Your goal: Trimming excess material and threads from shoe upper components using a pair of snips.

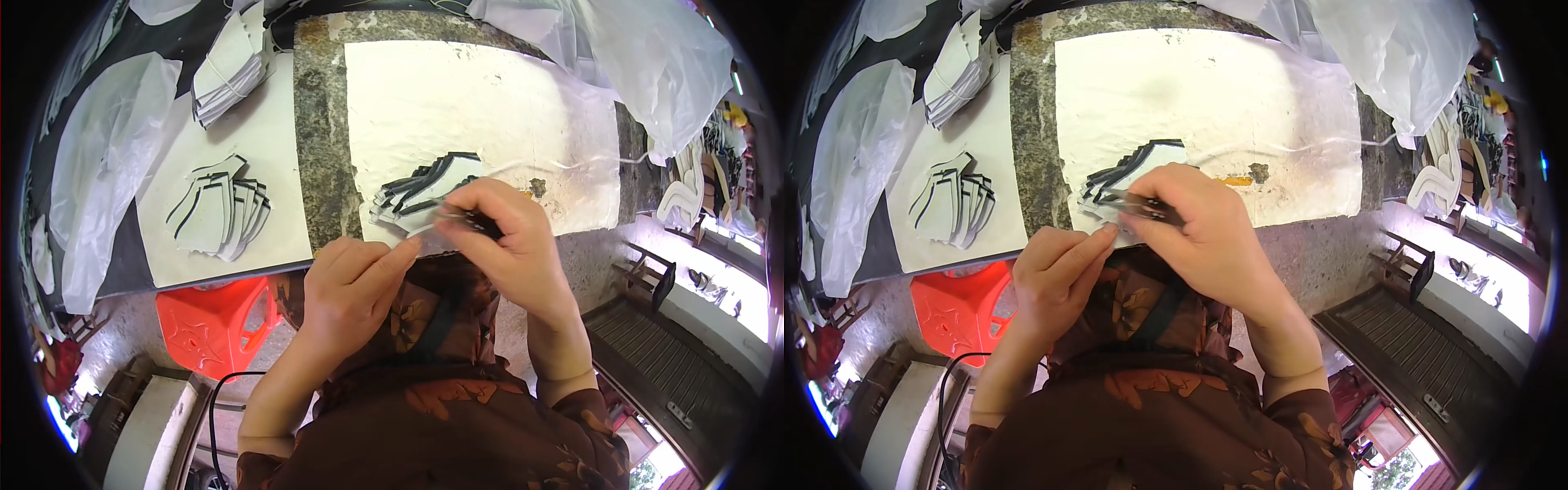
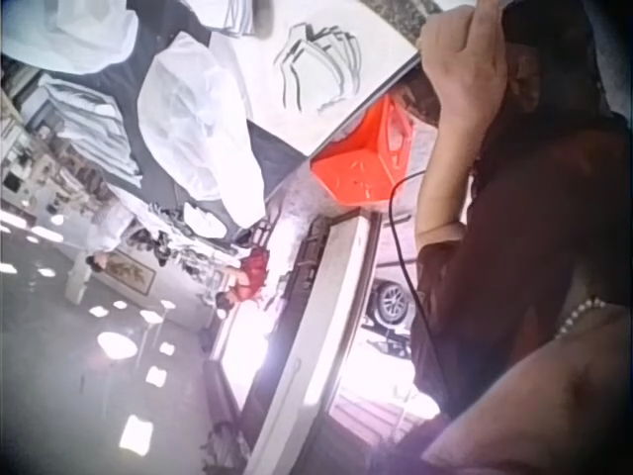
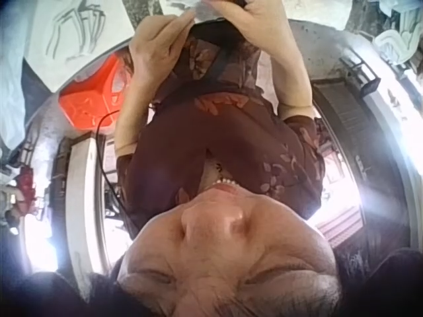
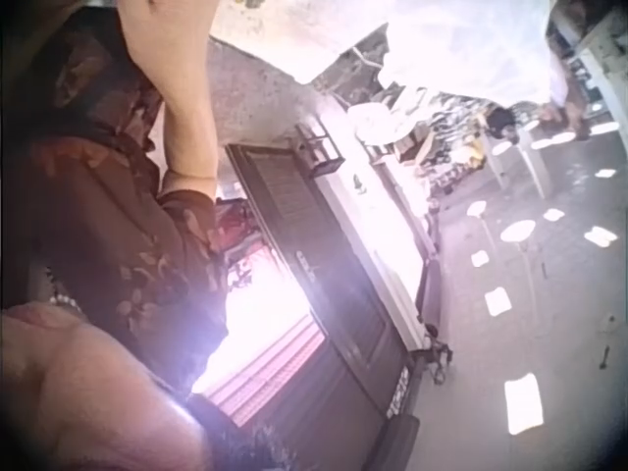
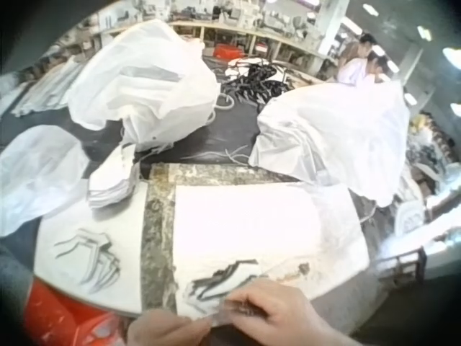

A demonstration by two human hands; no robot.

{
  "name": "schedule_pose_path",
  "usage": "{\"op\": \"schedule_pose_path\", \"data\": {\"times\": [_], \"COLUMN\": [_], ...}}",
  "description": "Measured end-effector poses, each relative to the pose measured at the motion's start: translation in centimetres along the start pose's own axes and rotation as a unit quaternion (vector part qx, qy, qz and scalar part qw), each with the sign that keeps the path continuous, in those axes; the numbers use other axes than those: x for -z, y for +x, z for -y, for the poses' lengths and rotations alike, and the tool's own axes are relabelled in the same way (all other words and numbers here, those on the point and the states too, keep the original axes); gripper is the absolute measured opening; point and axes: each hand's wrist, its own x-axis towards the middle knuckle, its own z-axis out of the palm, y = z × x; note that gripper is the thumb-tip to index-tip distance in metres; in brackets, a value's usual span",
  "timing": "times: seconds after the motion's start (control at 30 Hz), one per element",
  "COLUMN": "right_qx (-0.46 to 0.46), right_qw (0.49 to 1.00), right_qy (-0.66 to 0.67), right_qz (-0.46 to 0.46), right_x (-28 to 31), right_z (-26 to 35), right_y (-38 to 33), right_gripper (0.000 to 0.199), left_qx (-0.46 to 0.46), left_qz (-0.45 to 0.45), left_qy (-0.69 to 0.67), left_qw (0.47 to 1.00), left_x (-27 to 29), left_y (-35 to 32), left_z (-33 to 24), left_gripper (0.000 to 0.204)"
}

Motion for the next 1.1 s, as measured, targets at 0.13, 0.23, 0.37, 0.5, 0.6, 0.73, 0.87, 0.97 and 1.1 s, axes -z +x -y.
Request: {"op": "schedule_pose_path", "data": {"times": [0.13, 0.23, 0.37, 0.5, 0.6, 0.73, 0.87, 0.97, 1.1], "right_qx": [0.052, 0.057, 0.057, 0.06, 0.066, 0.071, 0.073, 0.069, 0.074], "right_qw": [0.993, 0.989, 0.988, 0.986, 0.984, 0.983, 0.983, 0.982, 0.98], "right_qy": [-0.106, -0.131, -0.141, -0.154, -0.164, -0.172, -0.169, -0.178, -0.186], "right_qz": [0.029, 0.024, 0.029, 0.021, 0.005, -0.003, -0.004, 0.003, 0.007], "right_x": [-0.9, -1.2, -1.1, -1.5, -1.8, -2.0, -1.9, -1.9, -1.8], "right_z": [-0.7, -1.1, -0.9, -0.9, -1.0, -1.0, -0.9, -0.8, -0.9], "right_y": [0.9, 1.2, 1.3, 1.2, 1.1, 1.0, 1.0, 1.1, 1.0], "right_gripper": [0.013, 0.013, 0.013, 0.012, 0.012, 0.012, 0.013, 0.013, 0.013], "left_qx": [-0.064, -0.069, -0.053, -0.054, -0.056, -0.053, -0.054, -0.068, -0.073], "left_qz": [-0.022, -0.023, -0.008, -0.014, -0.016, -0.02, -0.021, -0.066, -0.097], "left_qy": [0.049, 0.051, 0.046, 0.05, 0.052, 0.062, 0.104, 0.154, 0.175], "left_qw": [0.997, 0.996, 0.997, 0.997, 0.997, 0.996, 0.993, 0.983, 0.977], "left_x": [-0.6, -0.9, -0.6, -0.7, -0.7, -0.8, -0.6, -0.9, -1.0], "left_y": [0.0, 0.1, 0.4, 0.5, 0.5, 0.4, 0.1, -0.3, -0.2], "left_z": [0.8, 1.1, 0.8, 0.8, 0.7, 0.7, 0.4, 0.8, 0.9], "left_gripper": [0.043, 0.044, 0.034, 0.033, 0.032, 0.032, 0.031, 0.037, 0.034]}}
